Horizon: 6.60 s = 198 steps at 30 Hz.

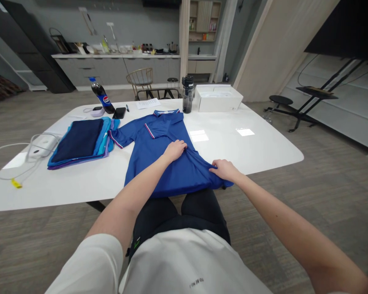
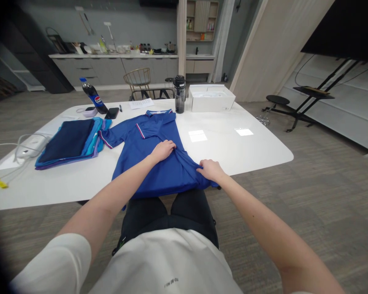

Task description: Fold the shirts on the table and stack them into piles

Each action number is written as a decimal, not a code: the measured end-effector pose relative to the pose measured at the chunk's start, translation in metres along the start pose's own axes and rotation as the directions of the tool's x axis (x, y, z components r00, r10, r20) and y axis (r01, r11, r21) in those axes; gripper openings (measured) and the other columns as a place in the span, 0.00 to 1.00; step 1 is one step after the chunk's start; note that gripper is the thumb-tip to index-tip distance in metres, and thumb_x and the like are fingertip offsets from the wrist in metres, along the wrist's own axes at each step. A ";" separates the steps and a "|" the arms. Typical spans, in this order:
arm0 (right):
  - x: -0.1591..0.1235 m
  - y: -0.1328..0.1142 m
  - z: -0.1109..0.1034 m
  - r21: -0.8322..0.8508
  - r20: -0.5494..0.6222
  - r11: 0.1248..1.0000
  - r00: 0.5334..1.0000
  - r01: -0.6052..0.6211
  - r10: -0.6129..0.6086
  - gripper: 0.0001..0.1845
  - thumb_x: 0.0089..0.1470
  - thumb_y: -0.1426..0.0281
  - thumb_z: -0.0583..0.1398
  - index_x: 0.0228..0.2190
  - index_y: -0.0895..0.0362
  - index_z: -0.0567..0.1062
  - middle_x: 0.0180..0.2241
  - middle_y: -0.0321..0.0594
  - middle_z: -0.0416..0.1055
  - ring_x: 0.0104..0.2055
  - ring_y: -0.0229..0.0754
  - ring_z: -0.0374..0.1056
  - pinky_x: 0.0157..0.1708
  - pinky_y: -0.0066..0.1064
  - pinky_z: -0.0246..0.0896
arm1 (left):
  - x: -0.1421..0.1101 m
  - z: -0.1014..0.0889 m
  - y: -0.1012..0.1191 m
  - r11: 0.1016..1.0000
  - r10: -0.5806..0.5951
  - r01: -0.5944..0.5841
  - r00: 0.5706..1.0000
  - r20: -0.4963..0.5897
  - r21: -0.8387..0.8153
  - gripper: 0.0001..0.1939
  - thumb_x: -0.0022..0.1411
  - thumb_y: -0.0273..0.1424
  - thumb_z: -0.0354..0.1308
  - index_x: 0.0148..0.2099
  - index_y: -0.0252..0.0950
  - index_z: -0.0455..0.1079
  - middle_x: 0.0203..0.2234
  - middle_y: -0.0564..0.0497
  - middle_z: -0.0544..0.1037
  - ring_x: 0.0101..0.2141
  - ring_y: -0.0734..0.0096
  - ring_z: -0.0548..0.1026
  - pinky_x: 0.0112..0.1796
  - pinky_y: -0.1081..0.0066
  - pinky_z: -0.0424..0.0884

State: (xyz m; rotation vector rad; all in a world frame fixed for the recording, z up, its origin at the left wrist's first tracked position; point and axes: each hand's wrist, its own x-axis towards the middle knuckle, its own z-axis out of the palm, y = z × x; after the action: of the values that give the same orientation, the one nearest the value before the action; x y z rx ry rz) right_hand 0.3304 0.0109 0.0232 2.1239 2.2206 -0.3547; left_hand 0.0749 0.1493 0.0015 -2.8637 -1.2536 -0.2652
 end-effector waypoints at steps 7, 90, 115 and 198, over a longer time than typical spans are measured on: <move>-0.030 -0.040 -0.030 0.319 0.011 0.937 0.988 0.145 -0.156 0.13 0.53 0.66 0.67 0.41 0.55 0.75 0.27 0.34 0.73 0.31 0.41 0.70 0.31 0.29 0.57 | -0.011 -0.019 -0.012 0.995 -0.035 0.031 0.998 -0.042 -0.096 0.15 0.69 0.24 0.48 0.49 0.41 0.73 0.46 0.47 0.77 0.48 0.60 0.71 0.48 0.63 0.69; 0.444 -0.174 -0.042 0.046 -0.520 0.958 0.826 0.282 -0.218 0.12 0.65 0.67 0.55 0.45 0.56 0.76 0.49 0.51 0.71 0.53 0.55 0.64 0.52 0.44 0.60 | 0.004 -0.008 -0.325 0.630 -0.727 0.745 0.665 -0.170 0.220 0.18 0.71 0.31 0.46 0.56 0.32 0.70 0.50 0.33 0.75 0.53 0.43 0.69 0.53 0.48 0.59; 0.488 -0.302 -0.052 0.192 -0.399 0.830 0.814 0.524 -0.422 0.11 0.67 0.67 0.53 0.44 0.52 0.74 0.43 0.42 0.75 0.45 0.45 0.69 0.44 0.34 0.59 | -0.003 -0.132 -0.300 0.604 -0.617 0.569 0.777 0.124 -0.558 0.17 0.65 0.44 0.60 0.32 0.36 0.71 0.21 0.53 0.69 0.27 0.66 0.72 0.35 0.66 0.69; 0.174 -0.146 0.018 0.059 -0.322 0.871 0.835 0.487 -0.445 0.13 0.66 0.64 0.58 0.48 0.53 0.78 0.56 0.48 0.70 0.58 0.52 0.65 0.62 0.58 0.51 | -0.108 -0.033 -0.080 0.825 -0.532 0.526 0.846 0.027 -0.209 0.19 0.66 0.39 0.58 0.56 0.37 0.69 0.50 0.41 0.76 0.48 0.55 0.77 0.48 0.61 0.73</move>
State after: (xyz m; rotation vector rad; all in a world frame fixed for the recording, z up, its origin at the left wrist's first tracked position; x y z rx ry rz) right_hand 0.1734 0.1731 -0.0084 1.7542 2.9797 -0.2165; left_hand -0.0608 0.1225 0.0119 -2.5711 -2.1164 -0.4676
